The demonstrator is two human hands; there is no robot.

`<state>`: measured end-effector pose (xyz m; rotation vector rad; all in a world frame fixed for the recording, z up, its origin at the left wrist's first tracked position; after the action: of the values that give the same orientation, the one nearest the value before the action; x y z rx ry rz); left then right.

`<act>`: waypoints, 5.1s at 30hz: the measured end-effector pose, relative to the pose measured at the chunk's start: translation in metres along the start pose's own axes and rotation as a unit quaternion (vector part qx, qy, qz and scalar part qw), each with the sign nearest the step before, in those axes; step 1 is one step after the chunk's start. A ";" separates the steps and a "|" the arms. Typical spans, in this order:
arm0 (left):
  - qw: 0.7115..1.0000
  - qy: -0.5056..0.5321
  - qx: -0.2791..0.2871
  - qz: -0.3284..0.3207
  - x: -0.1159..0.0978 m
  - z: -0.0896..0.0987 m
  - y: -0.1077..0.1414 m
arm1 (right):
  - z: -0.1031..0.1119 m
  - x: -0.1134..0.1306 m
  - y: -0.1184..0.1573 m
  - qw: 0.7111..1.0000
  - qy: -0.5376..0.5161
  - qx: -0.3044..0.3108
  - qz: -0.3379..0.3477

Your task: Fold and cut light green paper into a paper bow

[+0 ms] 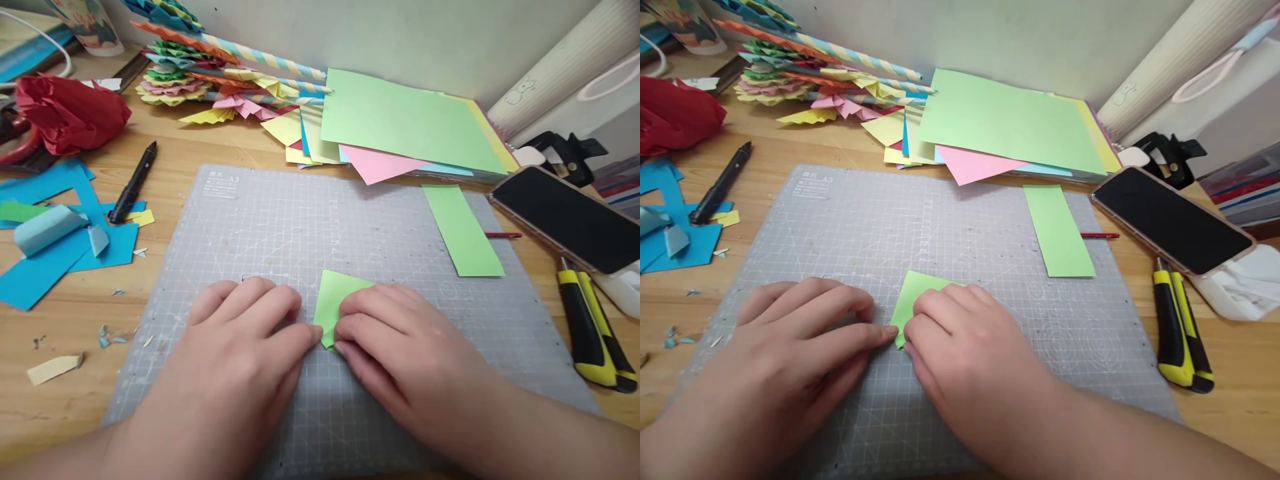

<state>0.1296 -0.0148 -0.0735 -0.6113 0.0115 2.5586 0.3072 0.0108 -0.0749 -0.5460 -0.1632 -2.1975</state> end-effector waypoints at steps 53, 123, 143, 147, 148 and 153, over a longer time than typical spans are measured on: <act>0.999 -0.005 0.040 0.015 0.002 -0.001 -0.003 | 0.002 -0.008 -0.012 0.976 -0.115 0.035 -0.182; 0.989 -0.120 0.021 -0.078 -0.007 -0.008 0.010 | -0.006 0.002 0.000 0.984 -0.102 0.043 -0.138; 0.991 -0.108 -0.035 -0.068 -0.006 -0.014 0.019 | -0.001 -0.005 -0.004 0.983 -0.067 0.070 -0.156; 0.994 -0.099 -0.031 -0.034 -0.005 -0.012 0.012 | 0.003 -0.007 0.001 0.986 -0.081 0.067 -0.131; 0.994 -0.097 -0.028 -0.032 -0.004 -0.012 0.010 | 0.004 -0.007 0.003 0.986 -0.082 0.066 -0.128; 0.997 -0.077 -0.009 -0.025 -0.004 -0.009 0.007 | 0.008 -0.006 0.011 0.987 -0.056 0.070 -0.136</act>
<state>0.1332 -0.0242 -0.0810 -0.4136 -0.0781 2.5527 0.3220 0.0109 -0.0709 -0.5970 -0.4729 -2.3953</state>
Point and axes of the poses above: each hand's wrist, its own y-axis away from the middle knuckle, its own z-axis out of the back of the hand, x = y × z, the point moved 2 cm from there along -y, towards the middle knuckle, and after that the axes turned 5 degrees about x, right-handed, at the moved point
